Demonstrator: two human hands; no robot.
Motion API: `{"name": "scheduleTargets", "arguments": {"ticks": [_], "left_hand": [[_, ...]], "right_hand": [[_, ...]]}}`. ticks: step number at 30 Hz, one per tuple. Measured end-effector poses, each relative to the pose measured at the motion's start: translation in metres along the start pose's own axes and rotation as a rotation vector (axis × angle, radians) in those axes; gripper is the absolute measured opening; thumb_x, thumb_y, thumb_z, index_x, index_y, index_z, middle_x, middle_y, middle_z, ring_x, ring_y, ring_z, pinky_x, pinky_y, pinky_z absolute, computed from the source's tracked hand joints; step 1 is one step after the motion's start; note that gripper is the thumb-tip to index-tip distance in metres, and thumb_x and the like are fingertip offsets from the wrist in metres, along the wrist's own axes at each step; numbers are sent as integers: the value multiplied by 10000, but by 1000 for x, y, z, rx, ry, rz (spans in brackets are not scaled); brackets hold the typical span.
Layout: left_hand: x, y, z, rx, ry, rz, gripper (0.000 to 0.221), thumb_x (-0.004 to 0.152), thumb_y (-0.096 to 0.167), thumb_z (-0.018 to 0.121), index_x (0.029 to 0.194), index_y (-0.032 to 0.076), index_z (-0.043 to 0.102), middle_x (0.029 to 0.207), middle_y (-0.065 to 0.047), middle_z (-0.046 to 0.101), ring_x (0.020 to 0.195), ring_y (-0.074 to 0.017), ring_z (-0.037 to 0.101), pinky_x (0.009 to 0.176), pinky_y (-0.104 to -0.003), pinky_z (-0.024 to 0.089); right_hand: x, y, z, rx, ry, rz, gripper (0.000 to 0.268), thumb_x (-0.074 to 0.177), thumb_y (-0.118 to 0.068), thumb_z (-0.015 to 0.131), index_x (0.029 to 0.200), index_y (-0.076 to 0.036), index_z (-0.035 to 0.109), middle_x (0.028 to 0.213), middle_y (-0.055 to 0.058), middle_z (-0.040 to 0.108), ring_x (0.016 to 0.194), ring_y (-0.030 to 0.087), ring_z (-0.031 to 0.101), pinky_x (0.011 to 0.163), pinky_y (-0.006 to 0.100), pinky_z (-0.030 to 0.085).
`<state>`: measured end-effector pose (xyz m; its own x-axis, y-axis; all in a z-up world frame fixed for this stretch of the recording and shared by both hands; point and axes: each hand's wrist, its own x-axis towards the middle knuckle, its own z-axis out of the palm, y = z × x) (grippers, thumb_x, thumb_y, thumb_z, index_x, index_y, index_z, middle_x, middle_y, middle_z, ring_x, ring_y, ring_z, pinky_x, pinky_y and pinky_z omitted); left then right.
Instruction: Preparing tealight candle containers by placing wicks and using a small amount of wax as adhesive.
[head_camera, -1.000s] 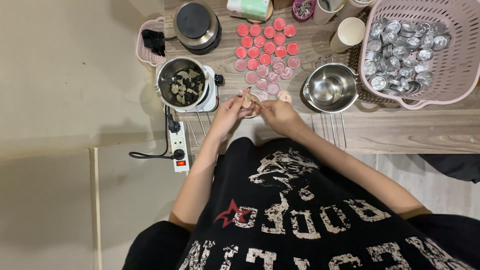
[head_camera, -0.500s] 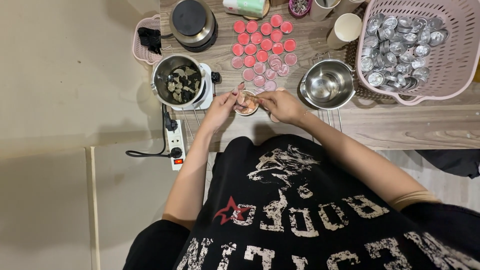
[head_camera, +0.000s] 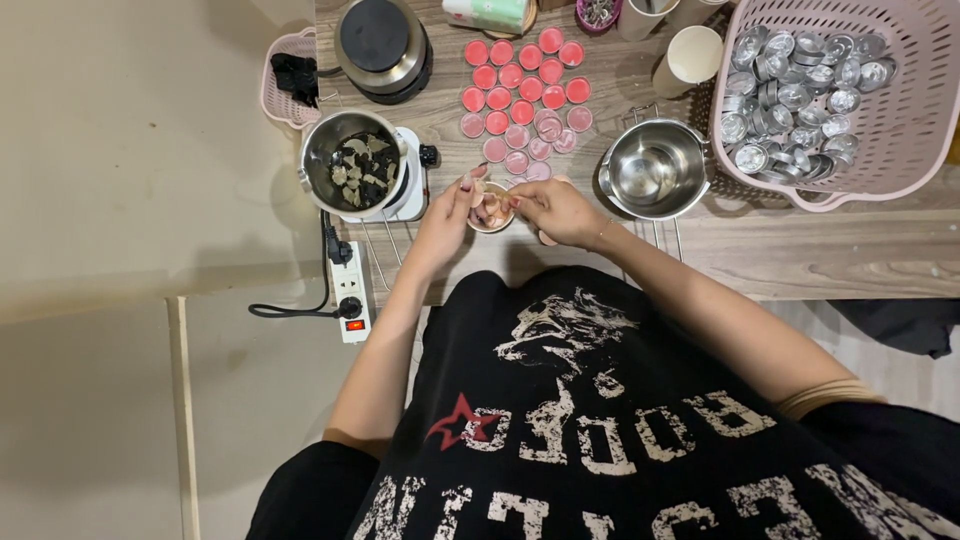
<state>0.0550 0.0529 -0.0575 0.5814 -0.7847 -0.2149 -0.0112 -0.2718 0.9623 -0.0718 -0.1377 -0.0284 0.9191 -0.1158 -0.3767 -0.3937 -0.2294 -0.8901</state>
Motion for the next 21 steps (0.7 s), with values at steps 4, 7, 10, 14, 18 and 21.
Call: {"name": "scheduleTargets", "arguments": {"ticks": [4, 7, 10, 14, 18, 21], "left_hand": [[1, -9, -9, -28, -61, 2, 589, 1127, 451, 338, 1512, 44, 523, 920, 1, 663, 884, -85, 589, 867, -231, 491], [3, -16, -14, -80, -114, -12, 605, 1126, 458, 338, 1530, 43, 510, 940, 1, 660, 889, -86, 568, 871, -229, 480], [8, -24, -15, -206, -161, -41, 595, 1123, 443, 339, 1540, 48, 495, 984, -2, 677, 901, -86, 586, 856, -234, 490], [17, -54, -14, -342, -196, -78, 549, 1134, 389, 351, 1536, 40, 487, 1085, -36, 714, 925, -95, 627, 856, -251, 511], [18, -54, -9, -262, -180, -73, 512, 1147, 347, 363, 1543, 49, 493, 1093, -68, 721, 918, -110, 642, 871, -266, 530], [12, -23, 1, -101, -112, -76, 516, 1120, 370, 349, 1524, 82, 492, 1141, -62, 723, 991, -118, 683, 922, -278, 539]], "right_hand": [[2, 7, -1, 17, -22, -14, 293, 1032, -202, 548, 1211, -40, 714, 705, -22, 605, 569, 56, 518, 522, 268, 446], [4, 14, -1, 1, -24, -41, 299, 1036, -203, 553, 1231, -40, 710, 710, -8, 610, 587, 56, 512, 540, 274, 446], [7, 23, -3, -64, 2, -147, 297, 1037, -199, 561, 1235, -33, 706, 739, 21, 658, 621, 71, 559, 582, 283, 477], [2, 10, -9, -200, 39, -300, 286, 1045, -196, 554, 1241, -55, 706, 852, 108, 720, 728, 181, 685, 678, 332, 529], [-3, -1, -13, -383, 59, -113, 316, 1018, -258, 531, 1252, -151, 715, 797, 138, 717, 725, 319, 714, 680, 421, 536], [-5, 4, -19, -530, 145, -215, 310, 999, -285, 541, 1231, -183, 718, 860, 99, 756, 804, 330, 721, 701, 449, 543]]}}
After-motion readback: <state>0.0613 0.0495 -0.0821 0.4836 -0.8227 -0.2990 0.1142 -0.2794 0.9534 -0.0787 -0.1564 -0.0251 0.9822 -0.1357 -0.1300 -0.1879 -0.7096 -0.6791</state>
